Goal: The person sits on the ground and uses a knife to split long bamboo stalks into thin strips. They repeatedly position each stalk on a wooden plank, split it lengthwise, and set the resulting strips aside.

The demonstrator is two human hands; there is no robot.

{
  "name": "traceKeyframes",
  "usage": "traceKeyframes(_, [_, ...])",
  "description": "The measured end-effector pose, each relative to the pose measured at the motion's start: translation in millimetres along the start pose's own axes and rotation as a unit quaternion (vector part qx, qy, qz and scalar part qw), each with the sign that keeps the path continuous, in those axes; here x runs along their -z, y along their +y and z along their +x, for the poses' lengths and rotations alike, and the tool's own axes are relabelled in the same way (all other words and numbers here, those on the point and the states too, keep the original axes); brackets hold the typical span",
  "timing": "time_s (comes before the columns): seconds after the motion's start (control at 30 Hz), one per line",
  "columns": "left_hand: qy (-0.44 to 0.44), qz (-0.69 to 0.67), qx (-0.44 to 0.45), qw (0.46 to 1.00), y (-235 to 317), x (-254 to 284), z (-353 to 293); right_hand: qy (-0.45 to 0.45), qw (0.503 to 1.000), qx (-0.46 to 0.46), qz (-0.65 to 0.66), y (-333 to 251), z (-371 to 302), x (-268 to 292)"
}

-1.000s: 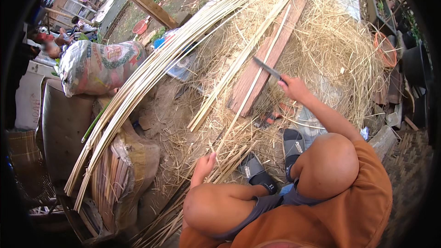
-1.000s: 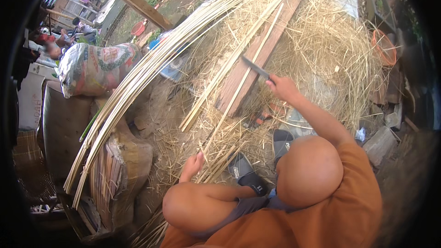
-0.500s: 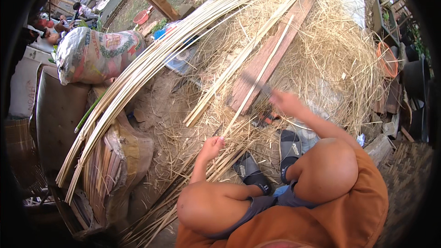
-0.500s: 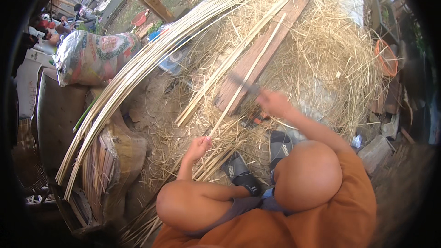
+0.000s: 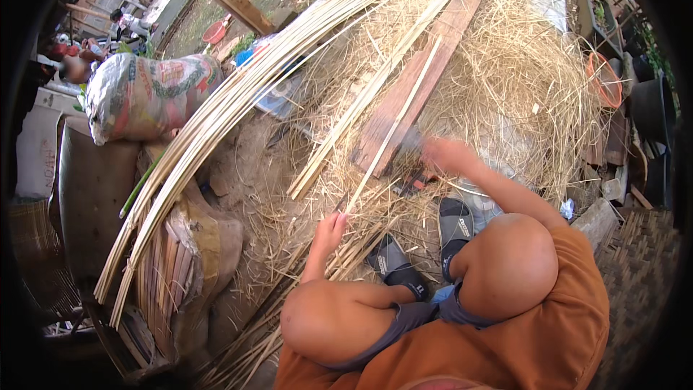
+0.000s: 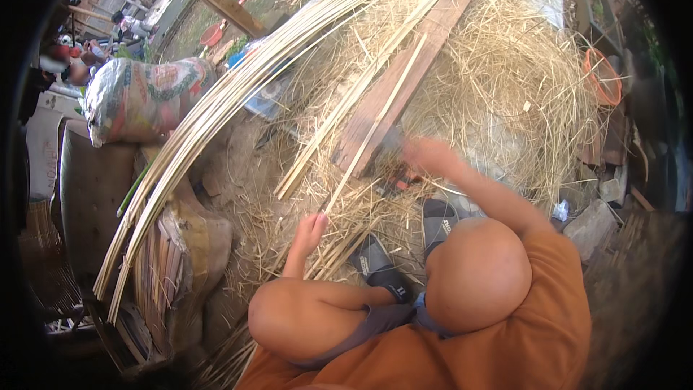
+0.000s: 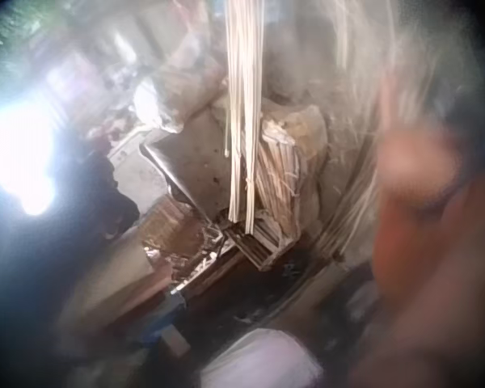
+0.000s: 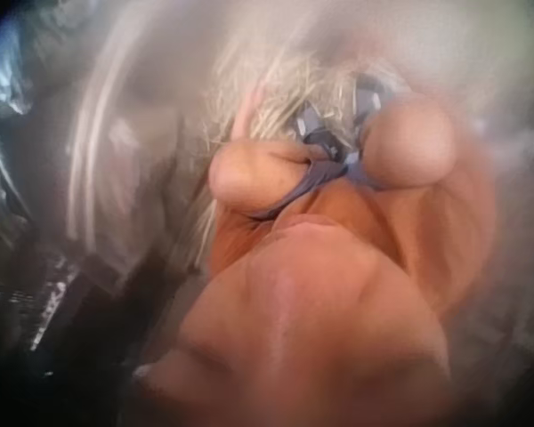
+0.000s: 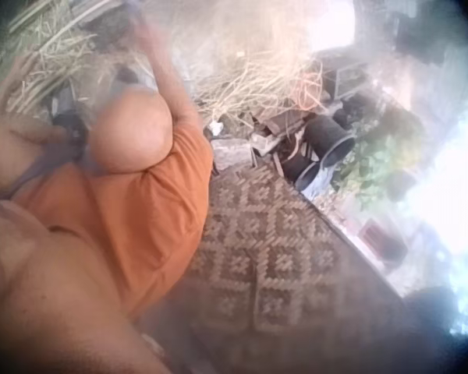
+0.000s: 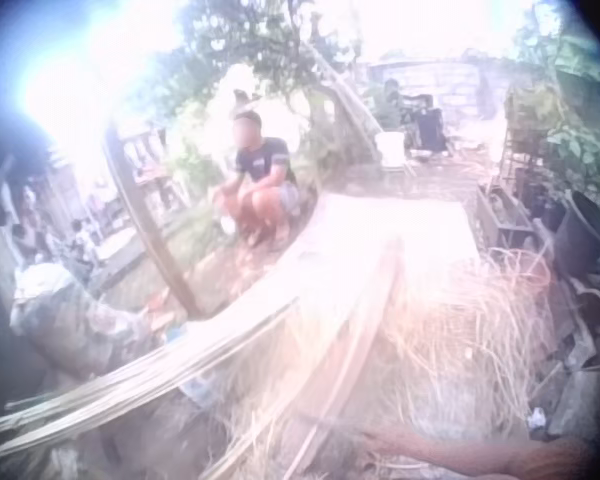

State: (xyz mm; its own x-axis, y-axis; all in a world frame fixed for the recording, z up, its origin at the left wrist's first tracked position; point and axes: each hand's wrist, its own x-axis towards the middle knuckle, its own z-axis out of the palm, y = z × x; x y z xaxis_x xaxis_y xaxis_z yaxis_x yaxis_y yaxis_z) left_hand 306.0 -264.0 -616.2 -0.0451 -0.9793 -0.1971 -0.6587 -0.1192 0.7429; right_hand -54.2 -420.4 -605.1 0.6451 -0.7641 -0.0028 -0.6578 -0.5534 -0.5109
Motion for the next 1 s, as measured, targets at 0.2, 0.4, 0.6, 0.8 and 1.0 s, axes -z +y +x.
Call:
traceKeyframes(0.2, [-0.007, -0.116, 0.095, 0.989, 3.0, -7.5, 13.4, 0.042, 0.993, -0.11, -0.001, 18.8, 12.7, 20.2])
traceKeyframes(0.4, [0.007, -0.058, 0.097, 0.994, 1.1, 16.9, -33.5, 0.037, 0.965, -0.25, 0.064, 53.3, 30.1, 37.3])
traceKeyframes(0.6, [-0.03, -0.122, 0.136, 0.983, -0.2, 4.5, -39.5, 0.155, 0.968, -0.193, -0.053, 136.4, 5.6, -9.1])
traceKeyframes(0.8, [-0.019, -0.063, 0.121, 0.991, 2.6, 39.4, -70.2, 0.187, 0.92, -0.329, 0.103, 81.3, 16.1, 108.4])
traceKeyframes(1.0, [0.021, 0.11, 0.005, 0.994, 32.1, -3.2, -4.0, -0.002, 0.978, -0.145, 0.153, -33.6, -9.6, -3.7])
